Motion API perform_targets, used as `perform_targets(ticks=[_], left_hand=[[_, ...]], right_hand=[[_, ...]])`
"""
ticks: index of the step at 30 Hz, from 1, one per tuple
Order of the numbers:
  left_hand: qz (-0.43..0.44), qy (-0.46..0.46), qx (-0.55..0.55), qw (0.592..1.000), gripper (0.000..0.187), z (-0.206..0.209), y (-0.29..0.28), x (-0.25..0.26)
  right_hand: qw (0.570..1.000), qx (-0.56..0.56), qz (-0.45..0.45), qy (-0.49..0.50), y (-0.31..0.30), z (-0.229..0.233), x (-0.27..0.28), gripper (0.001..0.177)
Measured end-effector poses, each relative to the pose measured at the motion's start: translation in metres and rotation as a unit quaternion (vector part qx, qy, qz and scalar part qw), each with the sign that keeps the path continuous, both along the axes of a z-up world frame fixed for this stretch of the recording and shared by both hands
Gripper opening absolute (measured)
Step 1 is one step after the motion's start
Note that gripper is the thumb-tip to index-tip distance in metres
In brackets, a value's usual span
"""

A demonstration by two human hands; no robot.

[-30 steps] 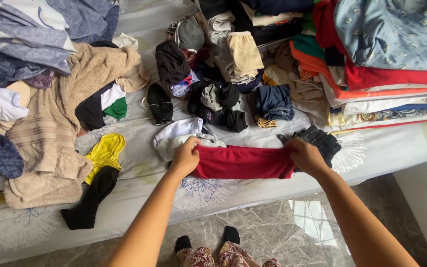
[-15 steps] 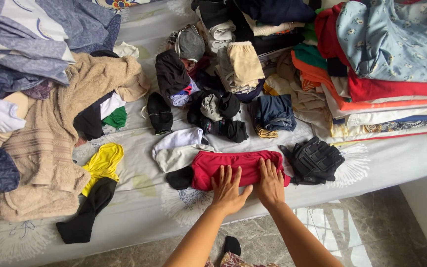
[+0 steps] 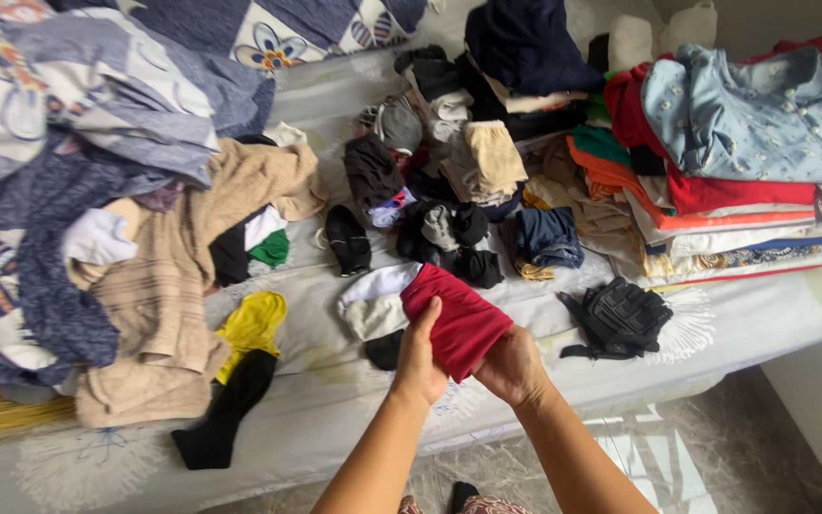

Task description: Folding laundry including underwear and bras on a bed.

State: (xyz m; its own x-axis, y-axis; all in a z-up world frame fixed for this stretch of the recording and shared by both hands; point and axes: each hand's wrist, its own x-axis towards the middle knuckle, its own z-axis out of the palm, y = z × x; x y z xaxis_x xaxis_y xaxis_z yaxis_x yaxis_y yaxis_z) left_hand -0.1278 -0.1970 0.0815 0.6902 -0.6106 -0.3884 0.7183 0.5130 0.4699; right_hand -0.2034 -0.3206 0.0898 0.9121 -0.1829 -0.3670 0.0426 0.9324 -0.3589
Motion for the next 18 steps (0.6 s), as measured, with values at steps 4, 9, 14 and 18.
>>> perform_targets(ticks=[4, 9, 14, 18], left_hand=[[0.034, 0.003, -0.008, 0.999, 0.041, 0.013, 0.053, 0.039], [-0.03, -0.005, 0.114, 0.993, 0.041, 0.004, 0.107, 0.082], [-0.134, -0.006, -0.012, 0.991, 0.072, 0.025, 0.125, 0.116], [-0.126, -0.05, -0.022, 0.991, 0.089, 0.048, 0.119, 0.147]], right_hand=[[0.994, -0.088, 0.042, 0.053, 0.026, 0.003, 0.017, 0.047], [0.595, -0.797, 0.024, -0.103, 0.086, 0.04, 0.04, 0.075], [0.733, -0.664, 0.147, 0.018, 0.1, 0.036, 0.086, 0.082], [0.948, -0.3, 0.077, -0.076, 0.055, 0.021, 0.152, 0.054]])
